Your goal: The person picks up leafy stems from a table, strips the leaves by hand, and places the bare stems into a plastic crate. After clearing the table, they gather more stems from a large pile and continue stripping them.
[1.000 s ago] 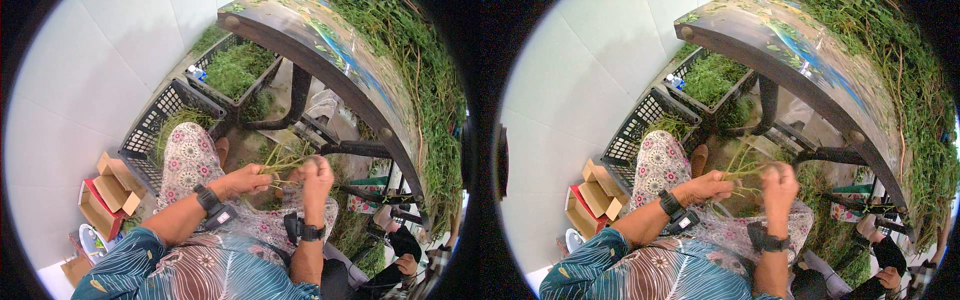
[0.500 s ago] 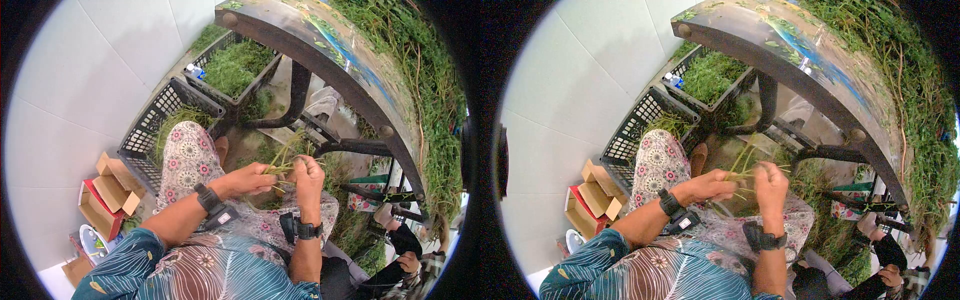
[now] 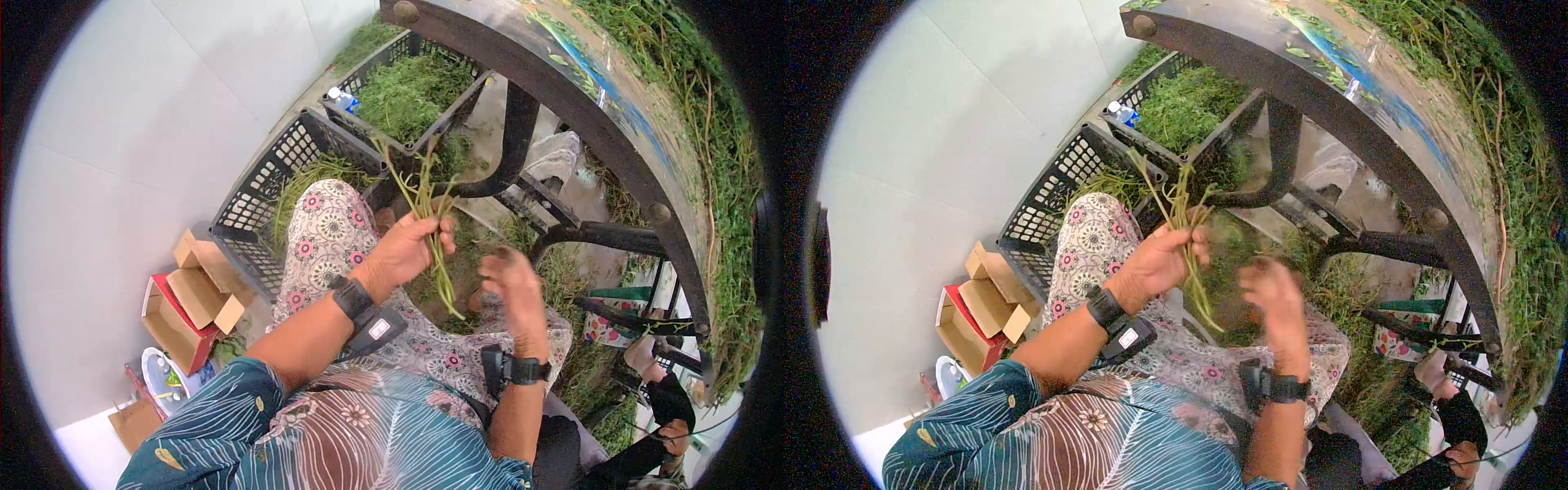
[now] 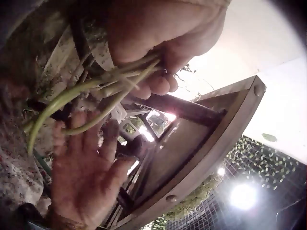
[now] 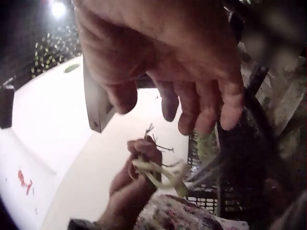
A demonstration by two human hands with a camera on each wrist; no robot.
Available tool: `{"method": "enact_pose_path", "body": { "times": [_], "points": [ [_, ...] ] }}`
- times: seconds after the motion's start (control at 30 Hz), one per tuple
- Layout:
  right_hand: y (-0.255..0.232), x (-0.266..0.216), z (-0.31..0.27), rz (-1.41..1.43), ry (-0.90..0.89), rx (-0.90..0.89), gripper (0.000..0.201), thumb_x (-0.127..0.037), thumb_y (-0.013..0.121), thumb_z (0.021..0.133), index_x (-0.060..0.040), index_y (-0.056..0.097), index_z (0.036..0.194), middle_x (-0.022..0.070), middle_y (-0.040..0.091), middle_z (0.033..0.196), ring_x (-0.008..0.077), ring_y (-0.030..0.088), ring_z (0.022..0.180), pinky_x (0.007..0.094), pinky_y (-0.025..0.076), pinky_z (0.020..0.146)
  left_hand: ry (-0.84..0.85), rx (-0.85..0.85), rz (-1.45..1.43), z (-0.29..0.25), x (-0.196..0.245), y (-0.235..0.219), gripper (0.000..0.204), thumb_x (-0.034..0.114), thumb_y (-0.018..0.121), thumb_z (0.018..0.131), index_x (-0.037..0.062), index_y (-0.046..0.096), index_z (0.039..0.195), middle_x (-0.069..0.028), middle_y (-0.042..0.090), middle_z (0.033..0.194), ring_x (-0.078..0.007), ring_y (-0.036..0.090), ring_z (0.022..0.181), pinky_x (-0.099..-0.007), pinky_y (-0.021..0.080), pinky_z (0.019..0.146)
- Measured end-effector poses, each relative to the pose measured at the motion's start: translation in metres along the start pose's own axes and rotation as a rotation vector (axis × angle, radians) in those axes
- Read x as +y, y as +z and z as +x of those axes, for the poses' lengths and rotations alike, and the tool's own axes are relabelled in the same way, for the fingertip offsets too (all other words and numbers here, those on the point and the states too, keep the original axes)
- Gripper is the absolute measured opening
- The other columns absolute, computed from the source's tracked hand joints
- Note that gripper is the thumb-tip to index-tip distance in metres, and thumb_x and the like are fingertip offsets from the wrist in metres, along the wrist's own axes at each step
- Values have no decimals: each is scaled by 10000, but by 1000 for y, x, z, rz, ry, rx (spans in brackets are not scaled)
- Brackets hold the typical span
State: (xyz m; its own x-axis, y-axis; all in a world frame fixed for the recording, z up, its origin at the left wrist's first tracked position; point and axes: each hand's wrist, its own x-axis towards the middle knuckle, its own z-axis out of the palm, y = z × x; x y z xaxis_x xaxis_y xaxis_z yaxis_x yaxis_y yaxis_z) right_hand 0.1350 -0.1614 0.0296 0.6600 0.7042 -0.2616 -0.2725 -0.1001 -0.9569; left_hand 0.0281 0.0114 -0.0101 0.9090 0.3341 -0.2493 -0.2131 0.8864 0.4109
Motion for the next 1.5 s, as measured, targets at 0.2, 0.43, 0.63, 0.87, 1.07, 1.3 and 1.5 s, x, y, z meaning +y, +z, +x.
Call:
{"method": "enact_pose_path", "body": {
  "times": [0.2,0.43,0.63,0.87,1.07,1.3,1.5],
  "points": [
    [18,4,-4,-239,291,-429,400,-315,510,891,24,508,1104,103,621,884,127,589,727,252,465,652,78,-55,-192,4,4,-8,195,95,508,886,77,494,1079,-25,551,876,-155,557,787,-338,511,756],
    [25,13,-2,-141,355,-226,319,-234,472,889,32,550,1047,72,605,797,97,546,598,219,396,513,-4,-48,-89,3,0,-10,218,131,555,866,55,513,1065,-48,575,898,-196,579,824,-365,485,801],
    [21,34,8,-714,-229,197,239,-171,526,825,3,577,980,115,632,835,210,599,702,303,464,654,54,110,61,3,-9,-11,216,165,547,875,26,526,1038,-107,590,1021,-251,575,957,-390,462,857],
    [54,3,-6,-805,-305,104,249,-123,621,736,-32,590,966,136,629,866,279,604,795,360,473,712,-2,153,243,1,-15,-6,266,161,468,912,-16,510,1106,-135,580,1092,-241,554,1017,-362,438,889],
    [47,27,6,-947,-435,159,217,-124,625,734,-25,586,924,136,615,791,297,589,678,360,472,640,-129,56,317,-6,-16,-2,320,163,452,916,-36,478,1165,-148,563,1131,-250,536,1052,-369,420,919],
    [-3,31,18,180,88,305,82,-101,535,819,-41,543,875,30,554,696,128,503,549,262,417,501,-69,152,158,1,-21,-18,234,190,479,912,-4,513,1037,-165,568,1110,-307,556,1011,-441,455,885],
    [-61,64,18,579,97,304,106,-128,539,834,-73,511,922,29,545,790,131,505,645,273,431,552,-156,247,172,-1,-15,-11,190,189,492,907,28,520,1003,-159,592,1054,-304,580,968,-429,475,849]
  ]
}}
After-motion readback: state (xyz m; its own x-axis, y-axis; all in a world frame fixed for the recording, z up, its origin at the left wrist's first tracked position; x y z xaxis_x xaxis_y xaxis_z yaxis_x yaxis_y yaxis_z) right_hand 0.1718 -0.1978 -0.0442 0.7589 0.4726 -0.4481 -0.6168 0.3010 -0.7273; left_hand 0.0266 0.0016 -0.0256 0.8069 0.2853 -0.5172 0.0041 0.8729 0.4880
